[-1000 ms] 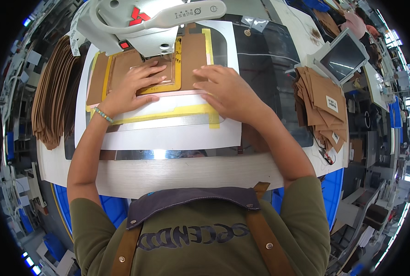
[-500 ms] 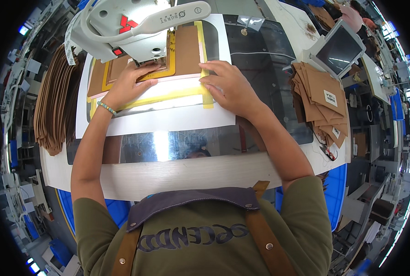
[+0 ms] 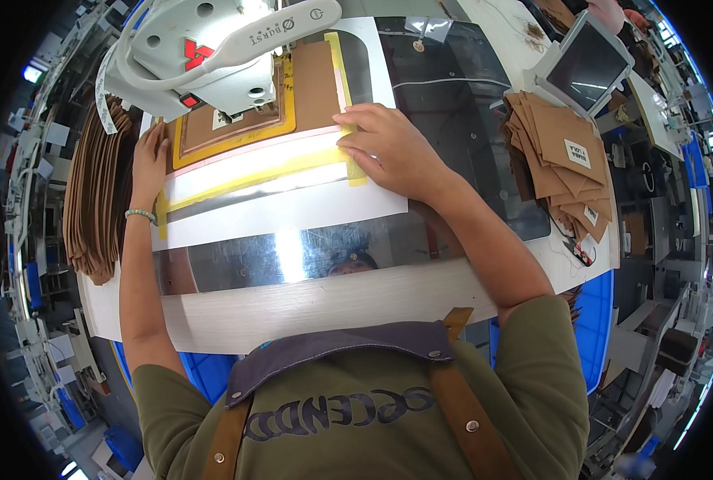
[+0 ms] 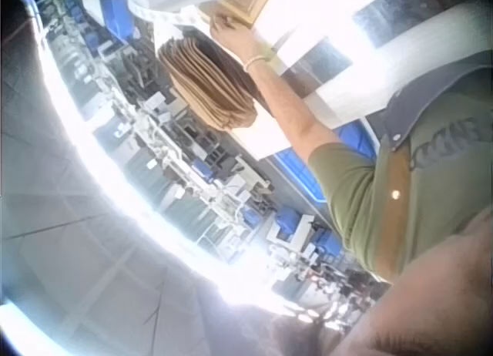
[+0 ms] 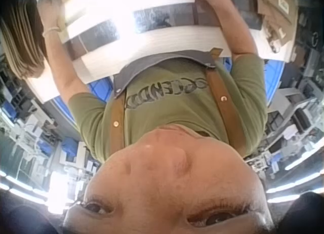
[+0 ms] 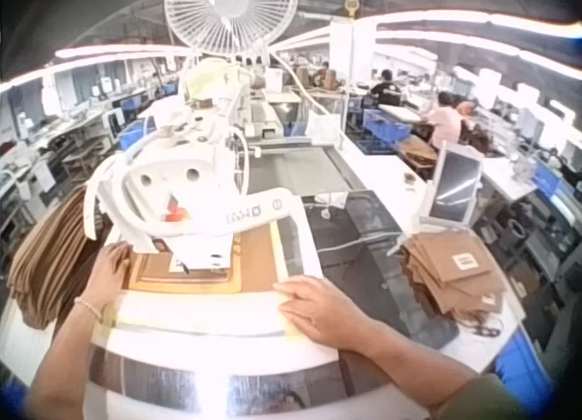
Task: Operating a programmable industrial sewing machine to attach brand labels onto leather bag components.
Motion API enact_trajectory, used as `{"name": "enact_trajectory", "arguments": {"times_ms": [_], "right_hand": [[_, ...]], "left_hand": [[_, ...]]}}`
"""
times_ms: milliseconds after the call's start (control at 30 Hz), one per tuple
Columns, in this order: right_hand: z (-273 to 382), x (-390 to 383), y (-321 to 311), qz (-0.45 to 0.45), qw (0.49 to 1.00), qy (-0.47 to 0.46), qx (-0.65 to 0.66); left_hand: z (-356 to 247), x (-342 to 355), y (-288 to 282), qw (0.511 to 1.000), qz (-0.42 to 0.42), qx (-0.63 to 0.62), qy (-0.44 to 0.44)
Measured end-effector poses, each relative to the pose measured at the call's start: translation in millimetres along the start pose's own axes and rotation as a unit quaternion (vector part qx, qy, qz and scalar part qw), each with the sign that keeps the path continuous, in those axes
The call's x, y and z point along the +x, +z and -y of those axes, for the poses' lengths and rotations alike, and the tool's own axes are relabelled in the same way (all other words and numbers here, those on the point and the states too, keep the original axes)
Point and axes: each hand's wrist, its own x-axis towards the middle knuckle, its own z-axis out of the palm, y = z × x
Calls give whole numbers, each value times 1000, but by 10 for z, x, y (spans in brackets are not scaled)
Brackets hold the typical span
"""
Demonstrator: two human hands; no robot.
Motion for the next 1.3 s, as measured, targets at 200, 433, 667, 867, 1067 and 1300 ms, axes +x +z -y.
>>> {"name": "enact_trajectory", "arguments": {"times_ms": [200,433,667,867,1067,1300], "right_hand": [[282,43,-357,-20,994,34,106],[277,-27,-876,10,991,96,97],[262,64,-375,124,991,-11,47],[610,284,317,119,985,-110,-57],[505,184,281,131,984,-59,-107],[422,185,273,116,989,-39,-85]], "left_hand": [[407,-86,55,998,35,48,-13],[206,-123,-88,990,73,116,-14],[-66,-38,-125,990,84,106,46],[-598,56,-78,991,96,58,74],[-987,138,52,993,65,-20,99],[-1295,148,421,992,-24,-54,113]]}}
